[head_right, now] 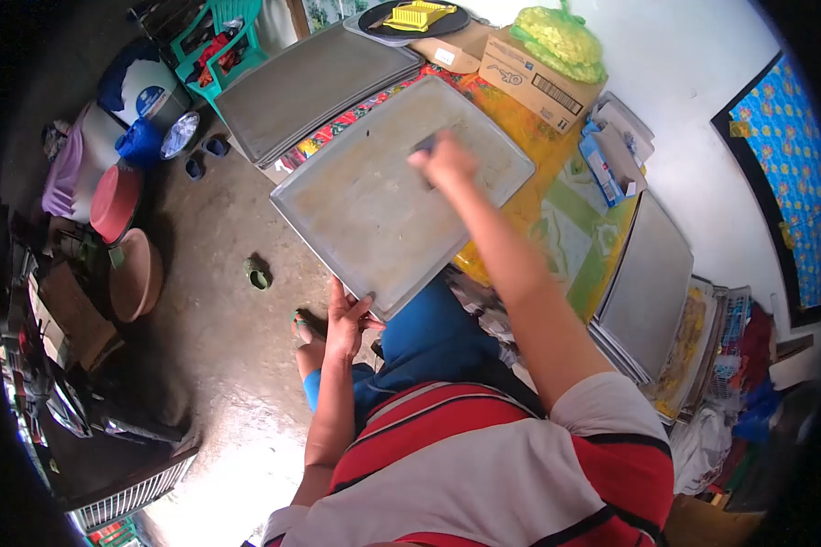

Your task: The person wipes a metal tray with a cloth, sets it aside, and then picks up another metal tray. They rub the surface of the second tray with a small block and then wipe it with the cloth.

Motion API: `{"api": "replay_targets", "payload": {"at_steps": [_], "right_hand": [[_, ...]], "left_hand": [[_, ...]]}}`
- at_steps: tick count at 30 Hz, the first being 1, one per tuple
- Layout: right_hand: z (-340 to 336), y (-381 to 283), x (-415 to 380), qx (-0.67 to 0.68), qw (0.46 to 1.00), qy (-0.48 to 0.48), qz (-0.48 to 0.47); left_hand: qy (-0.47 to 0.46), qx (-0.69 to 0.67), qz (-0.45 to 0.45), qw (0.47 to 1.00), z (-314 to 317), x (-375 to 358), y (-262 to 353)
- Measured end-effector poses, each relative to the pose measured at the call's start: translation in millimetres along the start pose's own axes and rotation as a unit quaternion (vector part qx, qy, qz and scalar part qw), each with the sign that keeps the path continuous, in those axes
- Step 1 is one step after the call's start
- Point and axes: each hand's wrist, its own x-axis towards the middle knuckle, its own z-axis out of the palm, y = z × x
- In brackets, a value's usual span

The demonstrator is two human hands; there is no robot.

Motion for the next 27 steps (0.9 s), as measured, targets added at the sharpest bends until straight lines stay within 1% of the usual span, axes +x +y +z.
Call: {"api": "replay_targets", "payload": {"at_steps": [2, 3, 5, 6, 7, 8, 9, 10, 12, 14, 15, 17, 18, 21, 23, 25, 27], "right_hand": [[16, -53, -59, -0.096, 0.982, -0.095, -0.135], [25, -56, -72, -0.097, 0.967, -0.098, -0.214], [19, -52, -52, -0.102, 0.975, -0.138, -0.141], [10, -41, -28, -0.093, 0.989, -0.095, -0.071], [-5, -21, 1, -0.087, 0.995, -0.053, -0.001], [-13, 13, 27, -0.057, 0.998, 0.005, 0.039], [-33, 39, 38, -0.072, 0.992, 0.08, 0.059], [-59, 49, 36, -0.087, 0.984, 0.106, 0.113], [-88, 90, 32, -0.103, 0.973, 0.149, 0.144], [-88, 99, 0, -0.081, 0.969, 0.156, 0.172], [-81, 92, -21, -0.07, 0.981, 0.113, 0.142], [-49, 46, -74, -0.048, 0.995, 0.024, 0.085], [-37, 31, -87, -0.036, 0.997, -0.021, 0.058], [-17, 30, -105, -0.077, 0.996, -0.03, -0.044], [-49, 55, -65, -0.036, 0.999, 0.024, 0.025], [-62, 121, -14, -0.012, 0.988, 0.143, 0.055], [-73, 108, -17, -0.026, 0.989, 0.101, 0.102]], "left_hand": [[0.006, 0.015, -0.017, 1.0, -5, 8, -7], [0.006, 0.012, -0.022, 1.0, -6, 9, -10], [0.009, 0.008, -0.034, 0.999, -13, 4, -16], [0.008, -0.001, -0.047, 0.999, -18, 3, -17], [0.019, 0.014, -0.039, 0.999, -20, 0, -15], [0.03, 0.027, -0.031, 0.999, -21, -2, -14], [0.041, 0.04, -0.023, 0.998, -22, -4, -14], [0.033, 0.038, -0.021, 0.998, -24, -2, -14], [0.016, 0.032, -0.016, 0.999, -26, 3, -17], [0.023, 0.034, -0.017, 0.999, -21, 3, -18], [0.026, 0.038, -0.018, 0.999, -18, 3, -15], [0.02, 0.052, -0.017, 0.998, -10, 0, -7], [0.016, 0.06, -0.017, 0.998, -8, -1, -5], [0.03, 0.073, -0.038, 0.996, -14, 2, -15], [0.025, 0.062, -0.04, 0.997, -15, 5, -16], [0.013, 0.057, -0.031, 0.998, -16, 3, -14], [0.017, 0.05, -0.029, 0.998, -15, 3, -14]]}}
